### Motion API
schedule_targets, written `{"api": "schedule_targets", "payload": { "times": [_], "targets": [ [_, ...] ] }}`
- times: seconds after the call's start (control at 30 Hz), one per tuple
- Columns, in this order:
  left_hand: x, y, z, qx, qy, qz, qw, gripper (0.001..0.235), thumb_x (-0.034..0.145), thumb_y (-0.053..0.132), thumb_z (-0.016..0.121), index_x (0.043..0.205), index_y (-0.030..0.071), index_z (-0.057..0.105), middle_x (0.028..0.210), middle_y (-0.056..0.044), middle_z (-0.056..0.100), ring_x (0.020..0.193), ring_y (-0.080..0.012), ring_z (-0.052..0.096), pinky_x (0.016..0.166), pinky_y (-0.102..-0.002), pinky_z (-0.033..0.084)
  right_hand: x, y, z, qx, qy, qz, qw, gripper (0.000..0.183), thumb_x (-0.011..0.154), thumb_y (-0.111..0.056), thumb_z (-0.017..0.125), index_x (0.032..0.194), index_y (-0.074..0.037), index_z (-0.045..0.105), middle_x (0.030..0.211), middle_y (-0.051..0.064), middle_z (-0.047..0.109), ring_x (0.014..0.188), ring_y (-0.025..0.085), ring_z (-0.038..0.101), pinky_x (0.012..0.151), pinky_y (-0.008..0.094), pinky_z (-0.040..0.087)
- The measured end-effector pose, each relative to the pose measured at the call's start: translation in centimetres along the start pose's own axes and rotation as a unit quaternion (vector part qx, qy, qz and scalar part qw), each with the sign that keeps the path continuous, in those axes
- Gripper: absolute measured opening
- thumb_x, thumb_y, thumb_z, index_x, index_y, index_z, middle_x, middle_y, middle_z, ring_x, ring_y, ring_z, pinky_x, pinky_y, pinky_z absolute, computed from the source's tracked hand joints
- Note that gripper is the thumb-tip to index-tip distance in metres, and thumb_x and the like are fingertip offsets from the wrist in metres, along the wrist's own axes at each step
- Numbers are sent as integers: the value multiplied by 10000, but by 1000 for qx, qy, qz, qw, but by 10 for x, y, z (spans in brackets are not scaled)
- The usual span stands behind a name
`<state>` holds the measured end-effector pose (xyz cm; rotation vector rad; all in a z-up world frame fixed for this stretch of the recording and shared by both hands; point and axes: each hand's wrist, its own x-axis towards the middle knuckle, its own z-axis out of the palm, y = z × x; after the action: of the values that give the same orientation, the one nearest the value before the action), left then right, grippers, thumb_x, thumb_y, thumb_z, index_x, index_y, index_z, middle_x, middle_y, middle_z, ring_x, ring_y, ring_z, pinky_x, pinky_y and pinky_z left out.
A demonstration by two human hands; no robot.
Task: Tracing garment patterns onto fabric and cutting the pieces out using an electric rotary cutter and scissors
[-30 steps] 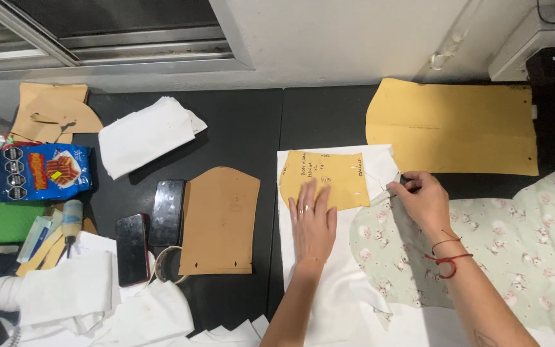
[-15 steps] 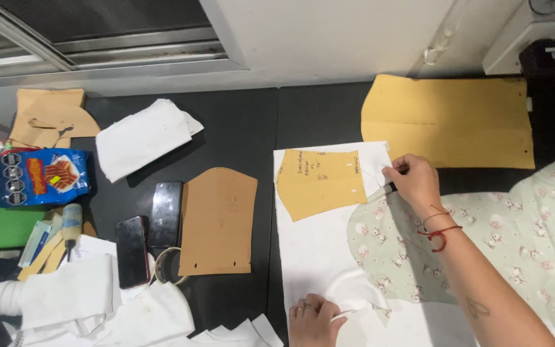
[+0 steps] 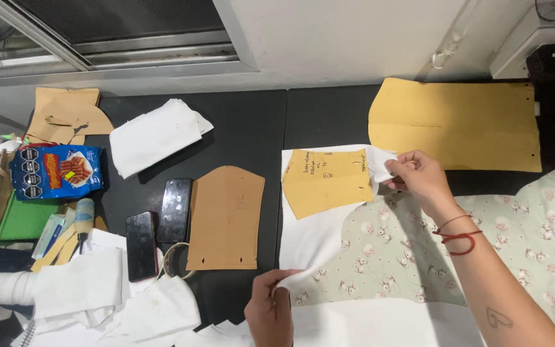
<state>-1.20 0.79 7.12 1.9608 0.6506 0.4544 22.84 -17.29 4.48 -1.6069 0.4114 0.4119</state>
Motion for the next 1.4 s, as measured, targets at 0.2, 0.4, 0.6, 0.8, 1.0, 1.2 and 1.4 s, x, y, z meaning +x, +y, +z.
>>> {"api": "schedule_targets", "payload": {
  "times": [0.2,0.4,0.6,0.8,1.0,1.2,1.4],
  "targets": [
    [20,4,-2,41,44,57,997,152,778,127,457,851,120,590,778,26,669,502,-91,560,449,-203,412,-1,-9,5,47,-15,88,995,163,845,-98,514,777,-84,367,725,49,380,589,161,495,612,257,533],
    [31,30,-10,45,52,75,995,206,709,72,460,788,155,631,765,61,689,501,-85,543,477,-208,425,8,-8,4,110,-29,47,992,76,854,-113,475,851,-75,409,819,77,451,714,184,547,530,271,510],
    [-2,14,-23,95,-131,51,985,435,599,11,438,858,257,686,855,106,696,586,-57,516,469,-226,436,-18,6,-8,26,-20,43,999,149,827,-78,533,730,-83,420,717,34,416,641,122,457,579,224,479],
    [-35,-39,-4,76,-221,126,964,226,775,182,506,974,215,608,881,74,696,654,-128,667,552,-221,492,-8,37,-14,-55,43,31,997,143,742,-86,623,814,-92,499,605,10,470,564,128,524,517,231,433],
    [-38,-33,4,90,-302,34,949,232,789,142,512,971,244,612,696,71,647,545,-106,597,496,-197,432,7,31,-10,-162,64,-24,984,221,751,-243,654,797,-109,483,682,-10,449,614,115,460,557,243,379],
    [-44,-34,5,84,-283,28,955,327,743,130,519,973,325,643,626,66,625,525,-114,599,487,-195,413,28,23,-7,-181,-18,-91,979,274,736,26,542,912,-164,631,739,-19,546,569,77,417,502,193,330],
    [-46,-55,-1,53,-336,46,939,512,649,-12,448,1025,299,601,994,193,619,838,-17,599,685,-151,467,19,6,-6,-242,-56,-88,965,392,796,-41,475,1112,-239,595,552,-24,320,426,105,218,407,224,221]
  ]
}}
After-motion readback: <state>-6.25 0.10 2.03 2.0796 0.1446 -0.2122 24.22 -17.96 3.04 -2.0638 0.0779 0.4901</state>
